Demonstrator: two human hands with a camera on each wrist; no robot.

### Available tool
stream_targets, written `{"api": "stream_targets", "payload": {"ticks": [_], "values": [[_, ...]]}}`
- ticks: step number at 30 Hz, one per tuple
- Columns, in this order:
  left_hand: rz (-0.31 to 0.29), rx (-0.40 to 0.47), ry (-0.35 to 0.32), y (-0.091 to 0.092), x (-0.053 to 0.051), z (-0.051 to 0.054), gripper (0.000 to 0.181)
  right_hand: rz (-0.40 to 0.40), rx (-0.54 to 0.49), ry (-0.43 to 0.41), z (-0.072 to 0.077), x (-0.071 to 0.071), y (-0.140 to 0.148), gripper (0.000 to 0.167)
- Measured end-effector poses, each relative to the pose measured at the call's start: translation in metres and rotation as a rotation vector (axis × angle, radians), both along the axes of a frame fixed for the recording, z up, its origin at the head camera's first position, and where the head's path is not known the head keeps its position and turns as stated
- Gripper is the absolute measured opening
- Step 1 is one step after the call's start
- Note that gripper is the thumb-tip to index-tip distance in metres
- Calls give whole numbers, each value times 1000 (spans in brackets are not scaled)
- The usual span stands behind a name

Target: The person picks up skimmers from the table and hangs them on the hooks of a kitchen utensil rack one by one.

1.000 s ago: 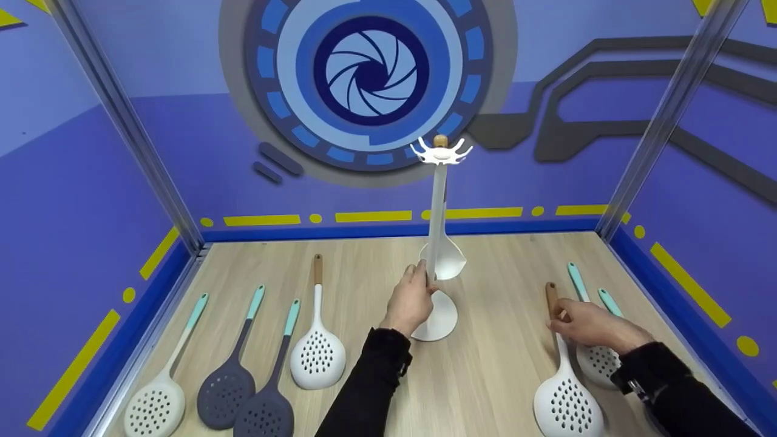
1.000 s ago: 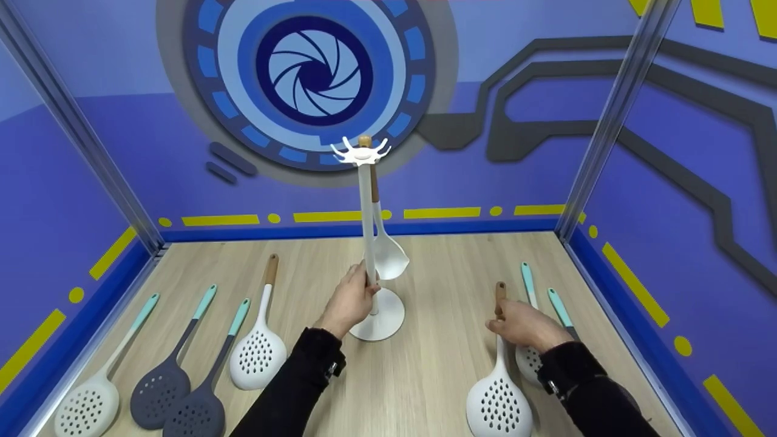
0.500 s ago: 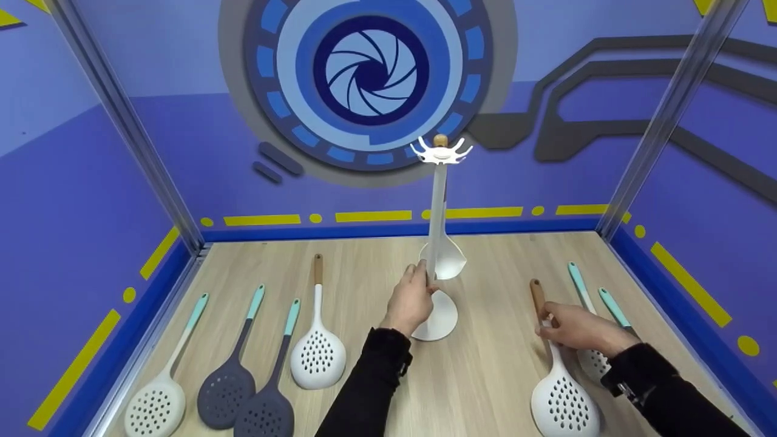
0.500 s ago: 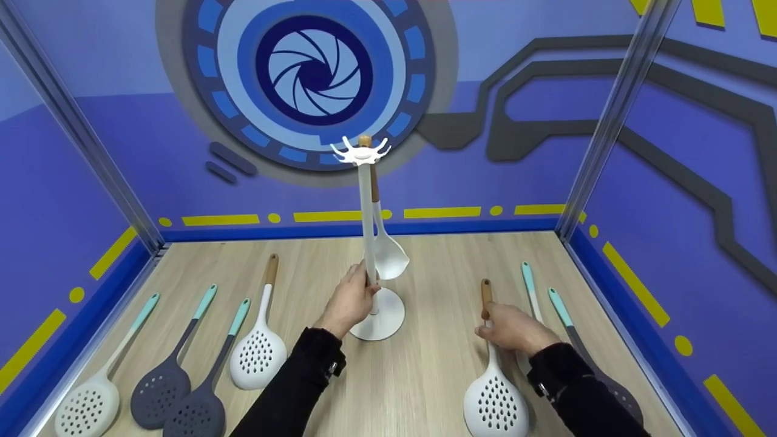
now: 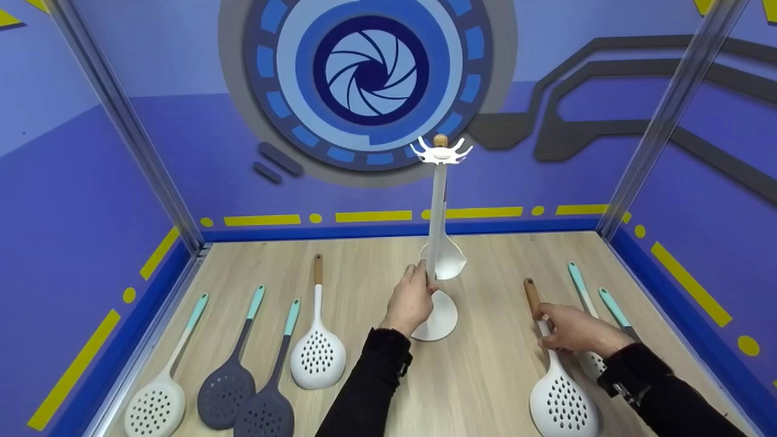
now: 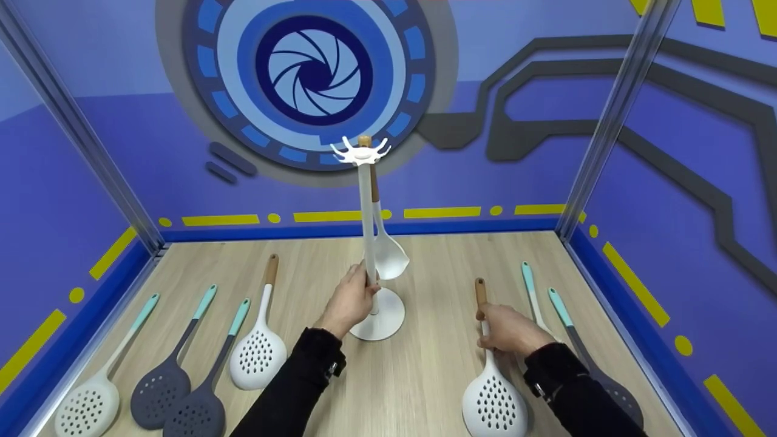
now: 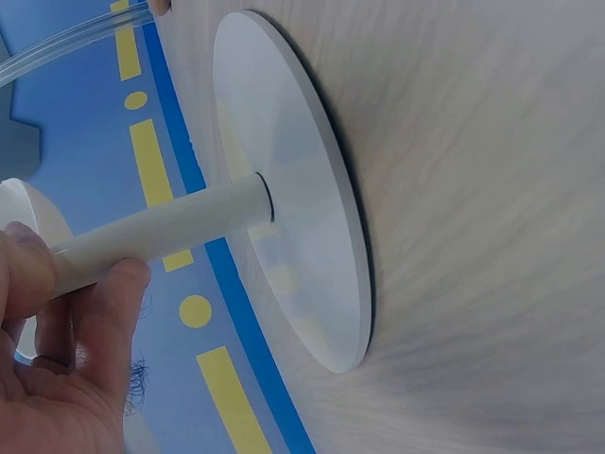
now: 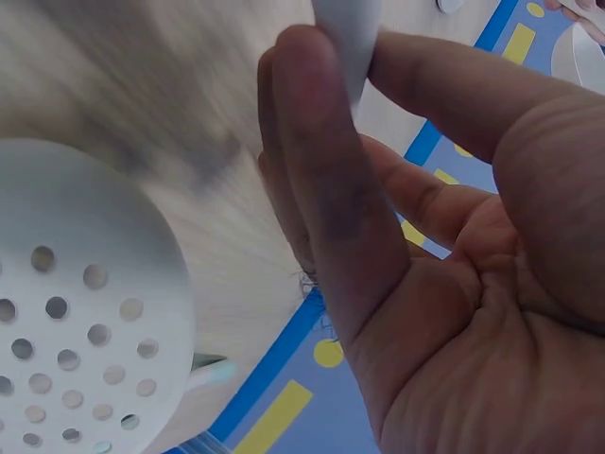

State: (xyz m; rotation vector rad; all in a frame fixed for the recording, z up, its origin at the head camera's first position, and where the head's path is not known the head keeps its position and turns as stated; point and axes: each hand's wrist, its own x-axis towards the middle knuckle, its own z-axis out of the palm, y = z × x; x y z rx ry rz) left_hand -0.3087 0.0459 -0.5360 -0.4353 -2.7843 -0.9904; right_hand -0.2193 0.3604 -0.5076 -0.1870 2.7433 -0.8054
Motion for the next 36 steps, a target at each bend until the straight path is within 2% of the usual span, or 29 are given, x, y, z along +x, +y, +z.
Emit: {"api": "stream_targets", "payload": {"ticks": [12,18,23,30,36], "values": [[6,-6,-3,1,-1,-1,55,-30,-12,-32,2,-1,-6,53],[2,-7,5,0,0,-1,61,-37,-48,-57,4,0,-9,58],[-3,-10,31,0,0,-3,63,-27,-81,-42,6,0,-11,65],[1,-12,21,0,-1,-2,62,-39,-102,-26,10,-2,-15,74],[1,-15,25,0,-1,-2,61,-41,-100,0,15,-6,-17,75]]}}
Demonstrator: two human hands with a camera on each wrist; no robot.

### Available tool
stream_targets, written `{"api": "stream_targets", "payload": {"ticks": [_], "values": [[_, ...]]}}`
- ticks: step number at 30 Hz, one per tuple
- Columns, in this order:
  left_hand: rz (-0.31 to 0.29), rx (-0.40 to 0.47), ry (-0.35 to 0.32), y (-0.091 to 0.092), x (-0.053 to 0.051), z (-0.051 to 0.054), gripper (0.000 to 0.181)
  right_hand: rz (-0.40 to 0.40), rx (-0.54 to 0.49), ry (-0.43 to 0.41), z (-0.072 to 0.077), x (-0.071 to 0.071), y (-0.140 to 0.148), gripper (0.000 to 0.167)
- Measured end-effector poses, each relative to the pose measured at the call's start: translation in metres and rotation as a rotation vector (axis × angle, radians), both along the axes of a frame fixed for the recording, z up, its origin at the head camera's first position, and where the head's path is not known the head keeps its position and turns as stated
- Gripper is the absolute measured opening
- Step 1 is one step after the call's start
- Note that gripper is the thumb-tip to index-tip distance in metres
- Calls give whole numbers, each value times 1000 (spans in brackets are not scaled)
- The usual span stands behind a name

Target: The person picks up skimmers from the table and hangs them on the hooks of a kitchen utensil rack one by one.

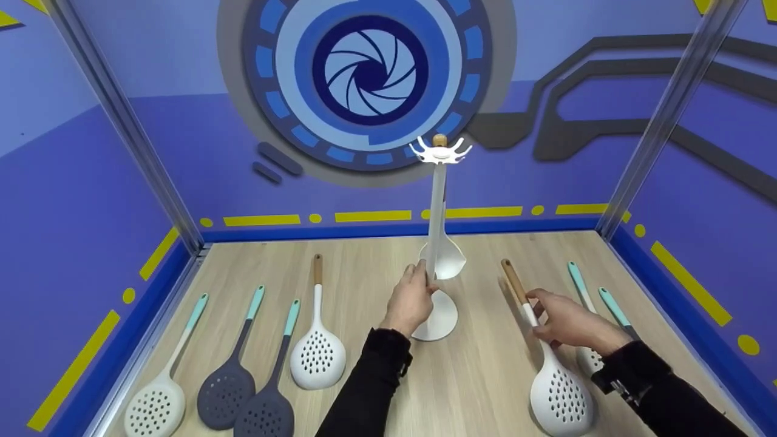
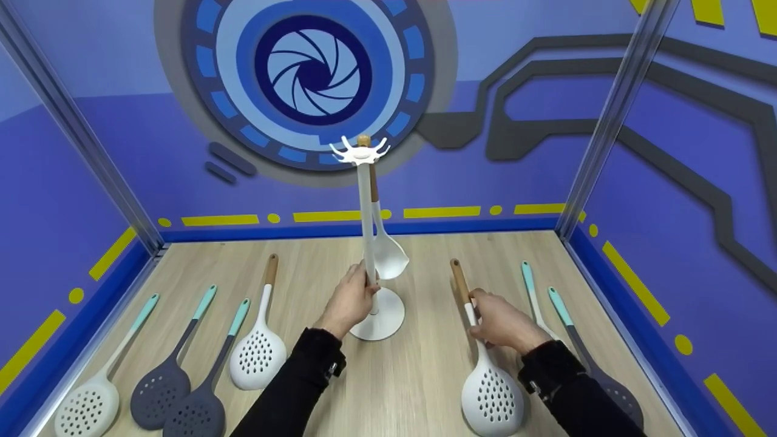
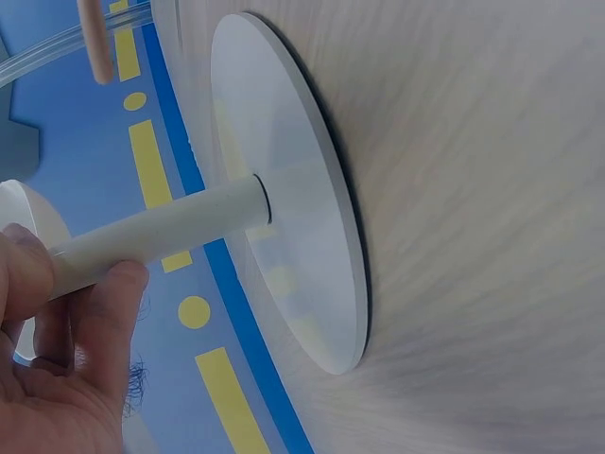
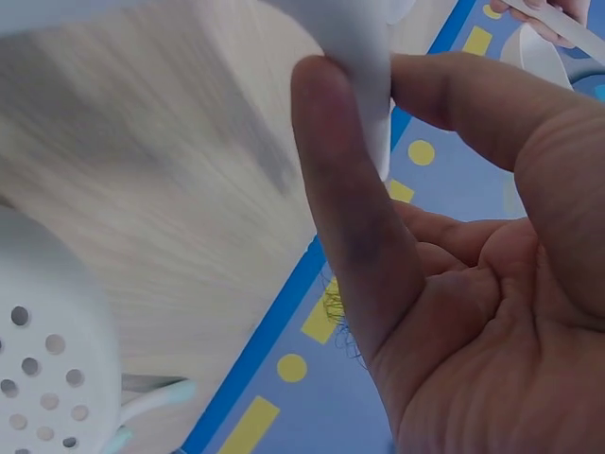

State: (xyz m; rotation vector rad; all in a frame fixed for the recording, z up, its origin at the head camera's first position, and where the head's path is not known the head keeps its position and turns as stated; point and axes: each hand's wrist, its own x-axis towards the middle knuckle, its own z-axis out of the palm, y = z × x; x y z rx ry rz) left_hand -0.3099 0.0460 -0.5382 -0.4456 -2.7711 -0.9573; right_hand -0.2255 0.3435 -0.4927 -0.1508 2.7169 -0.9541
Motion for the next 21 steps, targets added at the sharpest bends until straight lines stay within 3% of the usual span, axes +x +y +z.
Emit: {"api": "stream_targets", "payload": {"ticks": [7,15,21], "values": [[0,-2,9,-1,0,0,60,6,-17,37,6,-2,-1,74],[-10,-4,67,-1,0,-1,53,52,-37,119,14,-4,0,70],[-11,8,63,-1,0,-1,54,58,-53,130,20,-6,0,67]]}}
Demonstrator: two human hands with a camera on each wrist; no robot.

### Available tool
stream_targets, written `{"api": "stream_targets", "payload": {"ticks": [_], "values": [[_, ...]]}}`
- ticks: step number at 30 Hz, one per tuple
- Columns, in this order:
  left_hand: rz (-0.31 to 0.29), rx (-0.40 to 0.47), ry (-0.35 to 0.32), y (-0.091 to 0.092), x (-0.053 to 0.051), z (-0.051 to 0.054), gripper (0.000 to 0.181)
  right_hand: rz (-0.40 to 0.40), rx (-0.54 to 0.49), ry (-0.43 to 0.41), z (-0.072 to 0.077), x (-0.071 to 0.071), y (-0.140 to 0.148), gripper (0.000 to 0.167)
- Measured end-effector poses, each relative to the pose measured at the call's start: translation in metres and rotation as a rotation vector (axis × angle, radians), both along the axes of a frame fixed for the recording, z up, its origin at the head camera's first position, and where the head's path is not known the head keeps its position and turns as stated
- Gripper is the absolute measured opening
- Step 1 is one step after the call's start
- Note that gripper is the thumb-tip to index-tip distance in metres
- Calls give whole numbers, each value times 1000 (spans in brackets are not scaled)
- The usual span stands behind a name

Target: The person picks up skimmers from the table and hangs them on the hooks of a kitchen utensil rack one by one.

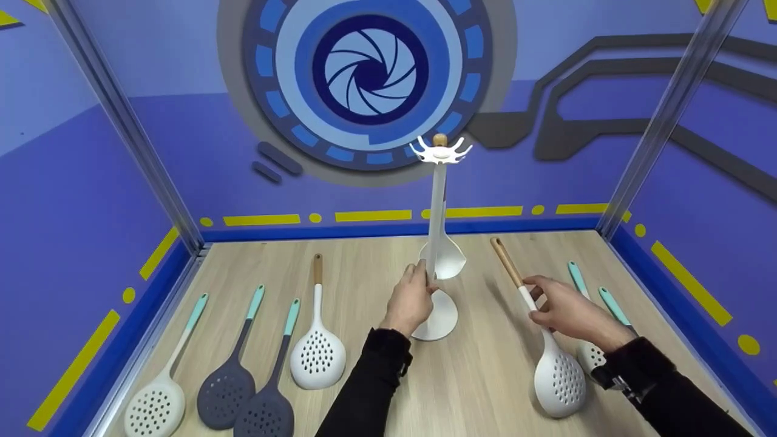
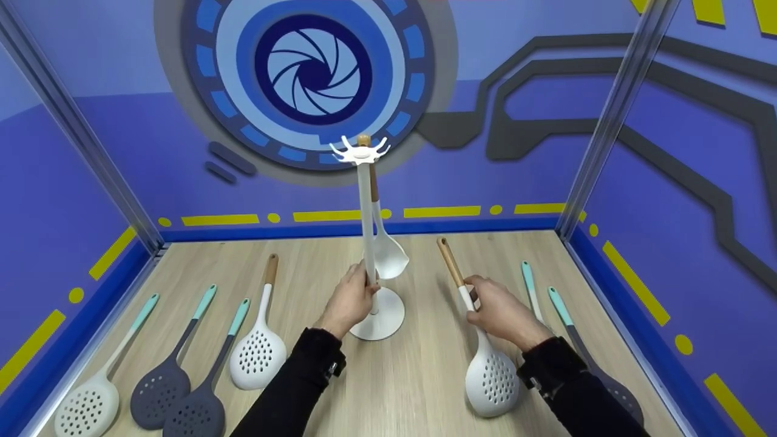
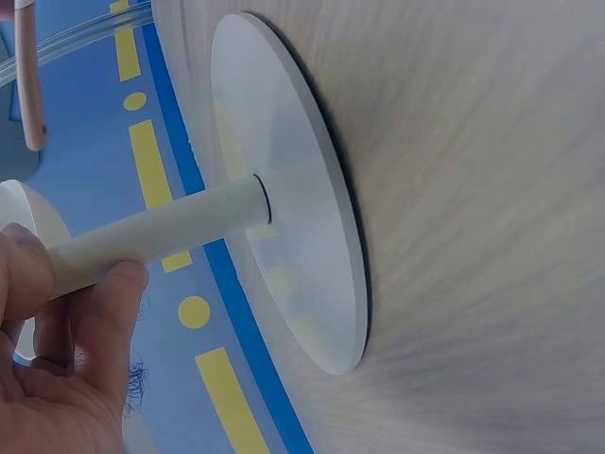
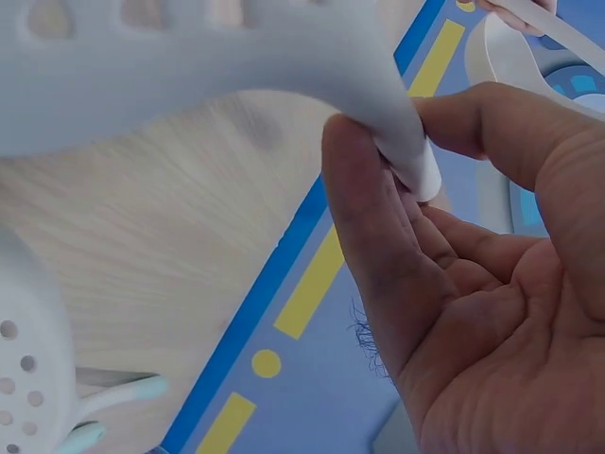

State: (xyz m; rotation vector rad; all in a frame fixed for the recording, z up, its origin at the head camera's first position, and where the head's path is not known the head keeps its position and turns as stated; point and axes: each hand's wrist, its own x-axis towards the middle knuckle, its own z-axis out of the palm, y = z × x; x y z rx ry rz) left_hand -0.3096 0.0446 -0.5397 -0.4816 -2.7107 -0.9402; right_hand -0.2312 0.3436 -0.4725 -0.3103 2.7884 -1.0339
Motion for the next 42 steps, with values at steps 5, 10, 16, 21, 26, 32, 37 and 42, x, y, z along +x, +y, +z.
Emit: {"api": "stream_targets", "payload": {"ticks": [5,10,16,21,26,32,37,42], "values": [[0,0,2,0,-1,-1,55,1,8,19,5,-2,2,65],[2,7,-28,1,-2,-1,58,-13,8,26,9,-4,4,64],[7,14,-36,1,-2,-1,60,-29,33,59,15,-7,5,60],[7,13,-42,1,-1,0,61,-32,24,89,20,-11,5,56],[10,0,-70,1,-1,1,63,-35,29,111,24,-15,4,52],[9,1,-46,1,0,1,62,-42,22,138,30,-17,3,47],[18,-2,-73,2,0,1,63,-40,14,164,33,-19,4,45],[19,2,-82,2,0,1,63,-41,-1,201,36,-23,4,44]]}}
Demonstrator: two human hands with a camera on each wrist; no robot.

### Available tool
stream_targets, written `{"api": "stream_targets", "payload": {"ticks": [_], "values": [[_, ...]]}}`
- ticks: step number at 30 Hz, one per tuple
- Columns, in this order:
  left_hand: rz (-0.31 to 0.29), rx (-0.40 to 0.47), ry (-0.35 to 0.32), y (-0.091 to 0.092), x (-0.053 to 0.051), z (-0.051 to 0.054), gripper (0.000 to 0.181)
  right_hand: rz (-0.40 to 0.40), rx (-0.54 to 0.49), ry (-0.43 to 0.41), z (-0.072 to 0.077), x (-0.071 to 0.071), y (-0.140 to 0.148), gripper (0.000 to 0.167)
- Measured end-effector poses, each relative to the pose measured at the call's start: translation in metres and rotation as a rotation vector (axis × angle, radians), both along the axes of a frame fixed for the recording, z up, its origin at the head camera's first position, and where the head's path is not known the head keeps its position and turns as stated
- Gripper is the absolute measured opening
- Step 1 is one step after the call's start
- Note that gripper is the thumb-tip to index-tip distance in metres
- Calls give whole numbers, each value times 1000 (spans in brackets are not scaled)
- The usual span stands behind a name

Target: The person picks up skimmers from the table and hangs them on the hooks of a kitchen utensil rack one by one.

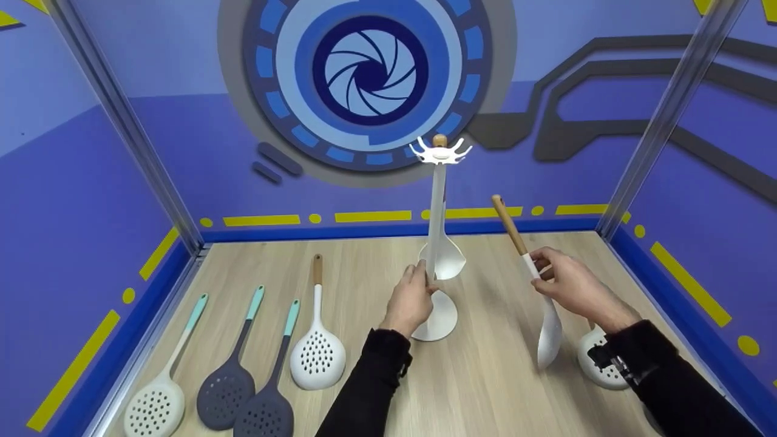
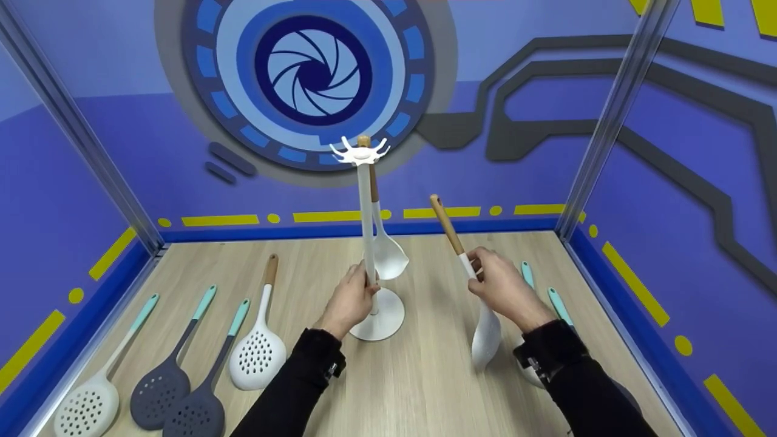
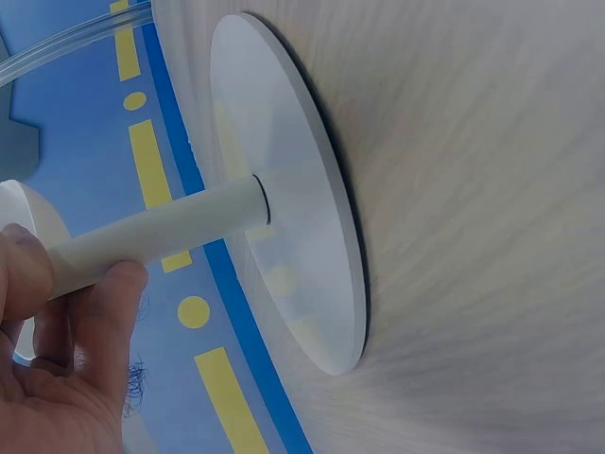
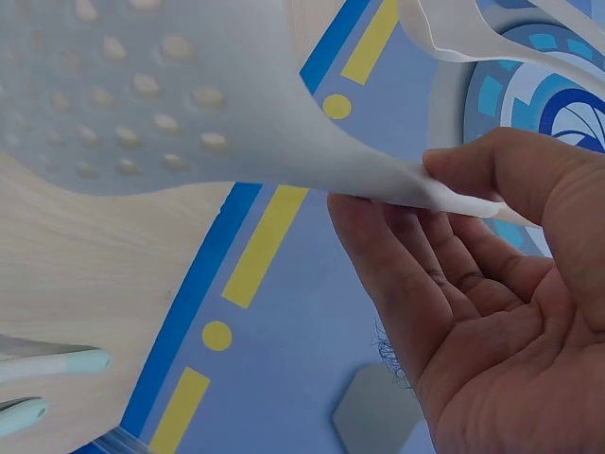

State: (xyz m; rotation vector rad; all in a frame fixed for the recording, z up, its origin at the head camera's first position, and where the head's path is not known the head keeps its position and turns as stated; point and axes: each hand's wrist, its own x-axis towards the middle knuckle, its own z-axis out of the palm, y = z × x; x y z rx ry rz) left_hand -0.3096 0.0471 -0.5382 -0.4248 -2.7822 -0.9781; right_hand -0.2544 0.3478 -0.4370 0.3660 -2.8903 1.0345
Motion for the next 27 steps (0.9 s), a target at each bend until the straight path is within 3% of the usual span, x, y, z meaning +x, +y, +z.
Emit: {"api": "stream_targets", "payload": {"ticks": [6,13,27], "values": [[1,-10,4,0,0,0,62,-24,-30,13,4,-6,0,38],[-15,5,48,-2,0,1,44,-17,-90,3,11,-10,-2,38],[-14,13,30,-1,-2,-1,46,-23,-74,44,28,-20,-11,34]]}}
